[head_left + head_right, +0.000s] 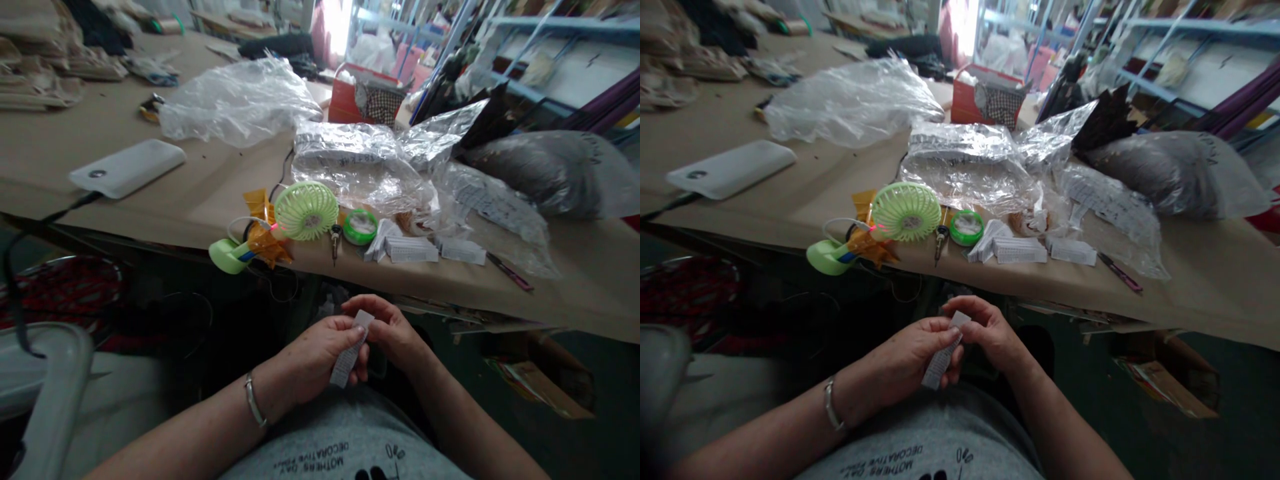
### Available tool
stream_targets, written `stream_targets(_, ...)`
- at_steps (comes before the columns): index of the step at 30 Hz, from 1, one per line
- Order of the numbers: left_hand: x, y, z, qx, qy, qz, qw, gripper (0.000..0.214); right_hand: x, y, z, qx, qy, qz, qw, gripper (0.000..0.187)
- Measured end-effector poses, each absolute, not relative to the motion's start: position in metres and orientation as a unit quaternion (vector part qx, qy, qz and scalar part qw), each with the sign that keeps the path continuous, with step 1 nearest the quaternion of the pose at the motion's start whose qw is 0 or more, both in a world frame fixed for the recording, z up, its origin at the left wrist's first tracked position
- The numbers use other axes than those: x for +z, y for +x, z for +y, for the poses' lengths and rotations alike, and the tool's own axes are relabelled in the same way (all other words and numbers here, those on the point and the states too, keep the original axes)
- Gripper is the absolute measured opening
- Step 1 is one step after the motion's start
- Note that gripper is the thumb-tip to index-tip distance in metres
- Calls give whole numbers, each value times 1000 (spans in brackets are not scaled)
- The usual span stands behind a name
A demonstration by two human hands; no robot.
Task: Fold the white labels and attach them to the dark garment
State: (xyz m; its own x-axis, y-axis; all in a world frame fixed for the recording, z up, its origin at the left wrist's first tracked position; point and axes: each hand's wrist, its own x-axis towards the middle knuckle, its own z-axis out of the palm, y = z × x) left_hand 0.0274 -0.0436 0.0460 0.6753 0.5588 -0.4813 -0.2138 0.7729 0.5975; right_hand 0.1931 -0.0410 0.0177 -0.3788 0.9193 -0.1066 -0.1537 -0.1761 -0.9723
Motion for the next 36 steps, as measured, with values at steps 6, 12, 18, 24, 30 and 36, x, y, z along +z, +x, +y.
stream_targets(6,47,27,-40,259,246,346,867,20,37,195,-45,335,-472,-710,401,30)
stream_targets(12,43,26,-39,263,241,354,864,20,36,190,-45,243,-474,-763,366,28)
stream_targets(18,39,25,-39,271,237,351,864,18,32,185,-44,255,-475,-761,362,28)
stream_targets(24,42,22,-36,288,244,376,846,21,30,179,-37,409,-513,-631,415,28)
stream_targets(30,44,21,-36,317,271,410,811,18,30,171,-22,575,-501,-500,411,18)
stream_targets(36,45,19,-33,346,322,441,763,22,33,162,-15,572,-507,-491,418,21)
